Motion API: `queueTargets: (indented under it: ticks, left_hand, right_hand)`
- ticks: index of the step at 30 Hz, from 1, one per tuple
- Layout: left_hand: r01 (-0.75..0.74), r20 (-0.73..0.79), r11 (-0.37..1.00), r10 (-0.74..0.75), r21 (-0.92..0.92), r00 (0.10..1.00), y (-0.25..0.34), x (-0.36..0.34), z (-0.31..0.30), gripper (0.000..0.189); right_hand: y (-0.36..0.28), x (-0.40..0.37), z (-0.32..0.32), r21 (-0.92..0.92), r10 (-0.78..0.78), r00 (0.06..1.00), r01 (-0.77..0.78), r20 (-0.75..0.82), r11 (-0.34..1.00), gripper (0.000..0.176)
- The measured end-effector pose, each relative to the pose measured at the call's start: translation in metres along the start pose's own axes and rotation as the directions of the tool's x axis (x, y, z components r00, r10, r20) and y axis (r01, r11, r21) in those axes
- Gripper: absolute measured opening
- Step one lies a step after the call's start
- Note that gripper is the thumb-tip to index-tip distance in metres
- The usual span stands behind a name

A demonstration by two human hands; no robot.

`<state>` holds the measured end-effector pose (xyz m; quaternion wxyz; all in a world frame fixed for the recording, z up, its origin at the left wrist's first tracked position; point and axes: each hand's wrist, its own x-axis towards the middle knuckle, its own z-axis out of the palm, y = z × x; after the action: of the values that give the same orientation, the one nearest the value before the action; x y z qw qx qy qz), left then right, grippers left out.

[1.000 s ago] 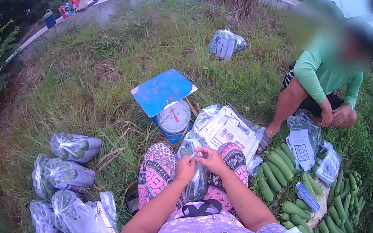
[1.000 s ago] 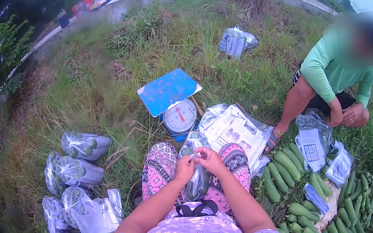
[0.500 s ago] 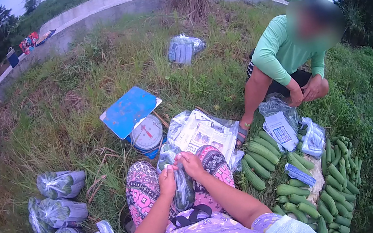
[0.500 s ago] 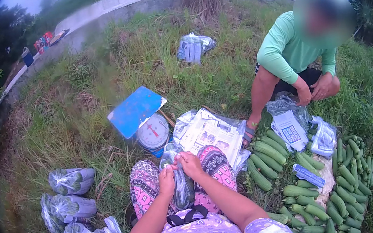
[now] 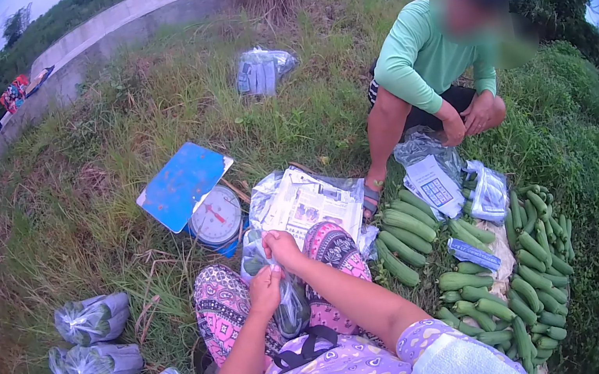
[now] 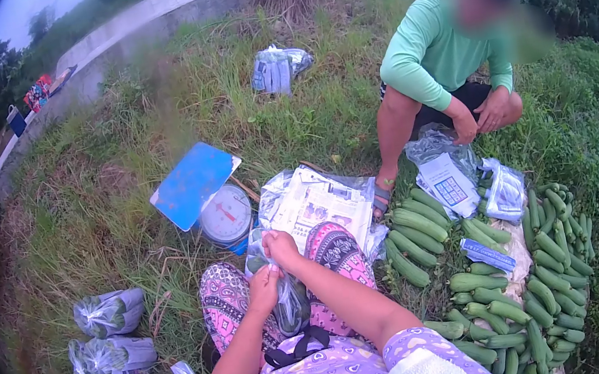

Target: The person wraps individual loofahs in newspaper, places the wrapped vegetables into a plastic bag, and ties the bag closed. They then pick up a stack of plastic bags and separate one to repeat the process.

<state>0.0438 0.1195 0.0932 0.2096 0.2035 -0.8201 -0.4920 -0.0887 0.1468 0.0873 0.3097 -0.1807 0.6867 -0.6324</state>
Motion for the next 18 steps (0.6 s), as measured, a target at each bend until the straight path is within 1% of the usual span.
queueTargets:
  ticks: [1,2,3,4,5,7,10,11,13,15,16,18]
  left_hand:
    - [-0.007,0.015,0.999,0.007,0.034,1.0,0.0,0.001,0.001,0.034]
    - [-0.014,0.024,1.0,0.013,0.019,1.0,0.0,0.002,0.002,0.034]
    - [-0.02,0.034,1.0,0.02,0.006,0.999,0.002,0.001,0.004,0.034]
    - [-0.029,0.043,1.0,0.029,-0.007,0.999,0.004,0.003,0.004,0.034]
    - [-0.029,0.048,0.999,0.028,0.015,0.998,0.004,0.003,0.004,0.034]
    - [-0.024,0.064,0.998,0.021,0.055,0.998,0.007,0.002,0.003,0.032]
    - [-0.107,0.098,0.981,0.092,0.163,0.991,0.022,-0.007,0.001,0.029]
    - [-0.129,0.127,0.978,0.108,0.163,0.986,0.016,-0.009,0.003,0.026]
    - [-0.135,0.131,0.964,0.107,0.228,0.986,0.02,-0.015,0.001,0.025]
    - [-0.165,0.1,0.964,0.147,0.21,0.984,0.018,-0.021,0.002,0.027]
    - [-0.161,0.1,0.963,0.143,0.216,0.985,0.018,-0.024,0.001,0.027]
    - [-0.164,0.106,0.966,0.145,0.202,0.984,0.019,-0.028,0.0,0.026]
  right_hand:
    - [-0.002,0.0,-0.002,-0.268,-0.102,0.994,0.086,-0.044,0.959,0.036]
    - [-0.004,0.0,-0.004,-0.518,-0.208,0.976,0.148,-0.06,0.843,0.036]
    - [-0.003,0.0,-0.007,-0.661,-0.35,0.937,0.259,-0.006,0.705,0.035]
    - [-0.003,0.002,-0.01,-0.774,-0.474,0.878,0.349,0.073,0.528,0.034]
    - [-0.003,0.003,-0.013,-0.853,-0.57,0.804,0.41,0.171,0.324,0.034]
    - [-0.005,0.004,-0.014,-0.88,-0.512,0.837,0.377,0.191,0.288,0.033]
    - [-0.002,0.005,-0.016,-0.925,-0.448,0.875,0.308,0.184,0.223,0.033]
    - [0.001,0.007,-0.014,-0.938,-0.422,0.888,0.287,0.182,0.197,0.033]
    - [0.003,0.005,-0.013,-0.93,-0.426,0.888,0.29,0.174,0.225,0.034]
    - [0.011,0.007,-0.01,-0.922,-0.47,0.871,0.291,0.144,0.255,0.035]
    - [0.007,0.004,-0.009,-0.924,-0.452,0.879,0.288,0.152,0.251,0.035]
    - [0.009,0.004,-0.007,-0.919,-0.453,0.883,0.273,0.122,0.284,0.036]
